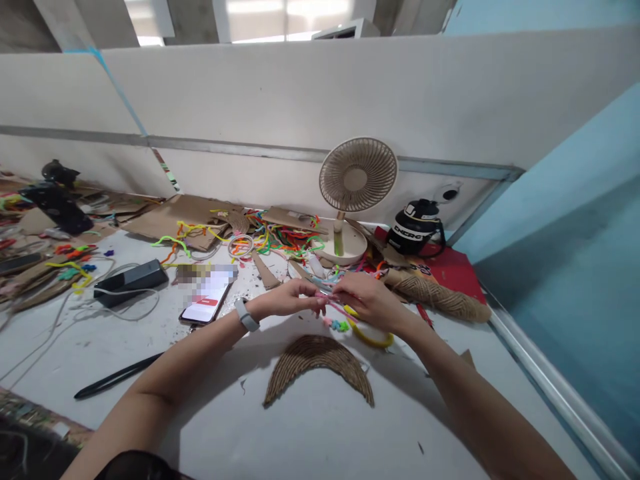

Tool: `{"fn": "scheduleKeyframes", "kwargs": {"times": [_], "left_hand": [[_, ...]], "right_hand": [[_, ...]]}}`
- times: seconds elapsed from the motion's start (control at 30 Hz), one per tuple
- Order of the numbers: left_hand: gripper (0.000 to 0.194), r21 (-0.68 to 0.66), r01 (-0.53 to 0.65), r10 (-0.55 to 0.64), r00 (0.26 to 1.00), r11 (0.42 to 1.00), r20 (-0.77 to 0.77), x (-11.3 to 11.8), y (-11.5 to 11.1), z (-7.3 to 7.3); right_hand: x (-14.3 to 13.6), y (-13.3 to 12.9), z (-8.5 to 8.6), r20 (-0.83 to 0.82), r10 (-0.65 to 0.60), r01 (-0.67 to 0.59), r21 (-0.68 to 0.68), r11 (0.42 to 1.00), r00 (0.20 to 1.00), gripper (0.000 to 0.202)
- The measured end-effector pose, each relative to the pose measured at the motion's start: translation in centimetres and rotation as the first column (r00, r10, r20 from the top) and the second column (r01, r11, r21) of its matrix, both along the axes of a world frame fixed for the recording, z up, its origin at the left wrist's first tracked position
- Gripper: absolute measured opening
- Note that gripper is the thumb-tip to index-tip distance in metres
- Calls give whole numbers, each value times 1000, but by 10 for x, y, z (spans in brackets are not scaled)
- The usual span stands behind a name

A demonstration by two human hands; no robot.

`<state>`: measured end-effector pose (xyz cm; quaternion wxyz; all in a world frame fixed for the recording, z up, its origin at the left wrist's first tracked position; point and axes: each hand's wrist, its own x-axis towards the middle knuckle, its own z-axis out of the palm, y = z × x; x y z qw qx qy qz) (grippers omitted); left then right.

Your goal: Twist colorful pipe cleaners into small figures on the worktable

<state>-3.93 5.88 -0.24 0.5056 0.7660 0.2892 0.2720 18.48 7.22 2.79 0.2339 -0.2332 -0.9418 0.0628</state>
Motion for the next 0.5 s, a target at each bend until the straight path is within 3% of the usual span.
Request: {"fn": "scheduleKeyframes", "kwargs": {"times": [0.27,0.5], "left_hand": [[40,158,-99,113,990,983,-82,3,7,-15],[40,141,-55,73,989,988,-126,5,6,-19]], "right_hand": [[-1,15,-19,103,-33,13,190,982,994,23],[-2,11,-23,160,-97,34,355,934,982,20]]}}
